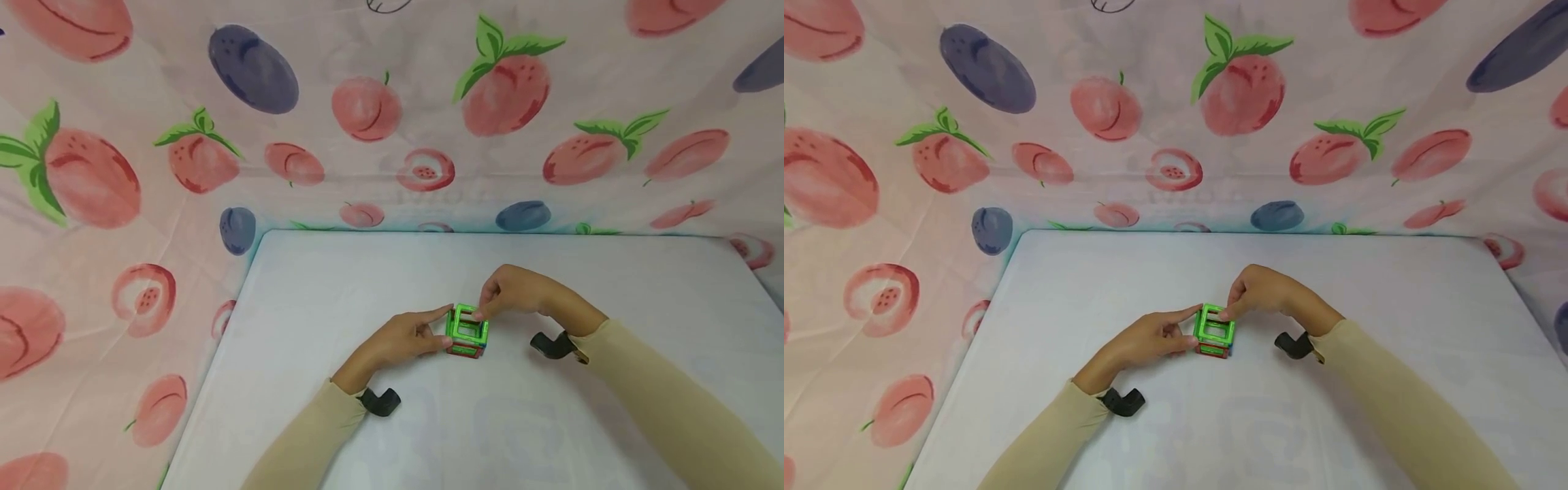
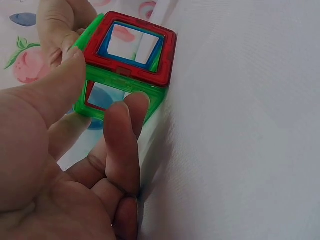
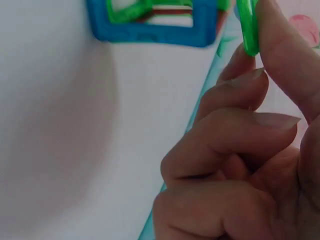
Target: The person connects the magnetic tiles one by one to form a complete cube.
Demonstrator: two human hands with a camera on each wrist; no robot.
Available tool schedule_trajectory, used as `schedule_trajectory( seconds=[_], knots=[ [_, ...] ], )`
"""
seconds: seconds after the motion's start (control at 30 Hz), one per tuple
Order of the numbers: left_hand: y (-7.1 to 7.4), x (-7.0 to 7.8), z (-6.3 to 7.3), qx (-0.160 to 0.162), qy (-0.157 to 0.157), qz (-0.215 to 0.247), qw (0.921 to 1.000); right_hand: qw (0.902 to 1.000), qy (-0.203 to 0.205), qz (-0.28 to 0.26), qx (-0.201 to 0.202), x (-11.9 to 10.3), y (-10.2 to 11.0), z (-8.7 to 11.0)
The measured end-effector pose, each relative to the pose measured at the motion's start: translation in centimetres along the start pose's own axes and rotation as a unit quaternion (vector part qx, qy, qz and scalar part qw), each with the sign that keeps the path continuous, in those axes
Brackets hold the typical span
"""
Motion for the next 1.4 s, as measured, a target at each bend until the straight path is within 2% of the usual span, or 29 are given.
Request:
schedule_trajectory(
  seconds=[0.17,0.27,0.4,0.47,0.6,0.7,0.83,0.97,1.1,1.27,1.4],
  knots=[
    [-0.2,-0.2,0.0,-0.001,0.0,-0.01,1.0,0.9996,0.004,0.015,0.022,0.4,-0.8,0.0],
    [-0.4,-0.1,-0.1,-0.005,-0.004,-0.015,0.9999,0.9981,0.002,0.034,0.052,0.7,-0.7,0.4],
    [-0.4,0.2,-0.2,-0.006,-0.007,-0.017,0.9998,0.993,0.021,0.063,0.098,0.7,-0.4,1.7],
    [-0.3,0.4,-0.2,-0.008,-0.009,-0.016,0.9998,0.9888,0.036,0.084,0.118,0.1,-0.6,2.9],
    [0.0,0.5,-0.2,-0.007,-0.01,-0.019,0.9997,0.9758,0.036,0.158,0.147,-1.0,-1.8,4.8],
    [0.1,0.2,-0.2,-0.003,-0.008,-0.022,0.9997,0.9625,0.024,0.211,0.169,-1.1,-2.7,5.3],
    [0.2,0.2,-0.2,0.011,-0.009,-0.022,0.9997,0.9526,0.055,0.231,0.19,-1.2,-3.3,5.4],
    [0.5,0.4,-0.2,0.044,-0.01,-0.02,0.9988,0.9537,0.098,0.222,0.178,-1.0,-3.5,5.0],
    [0.7,0.5,-0.3,0.068,-0.009,-0.027,0.9973,0.9582,0.113,0.208,0.16,-0.7,-3.5,4.8],
    [0.7,0.3,-0.4,0.064,-0.006,-0.025,0.9976,0.9643,0.098,0.187,0.159,-0.1,-2.9,5.1],
    [0.5,0.2,-0.4,0.057,-0.003,-0.012,0.9983,0.9634,0.116,0.174,0.167,0.1,-2.7,5.2]
  ],
)
Point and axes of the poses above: each hand's wrist, its own z-axis away from the middle knuckle, its own y-axis out of the back of the hand, x = y × z, the point moved 10 cm from there along -z, towards the middle knuckle
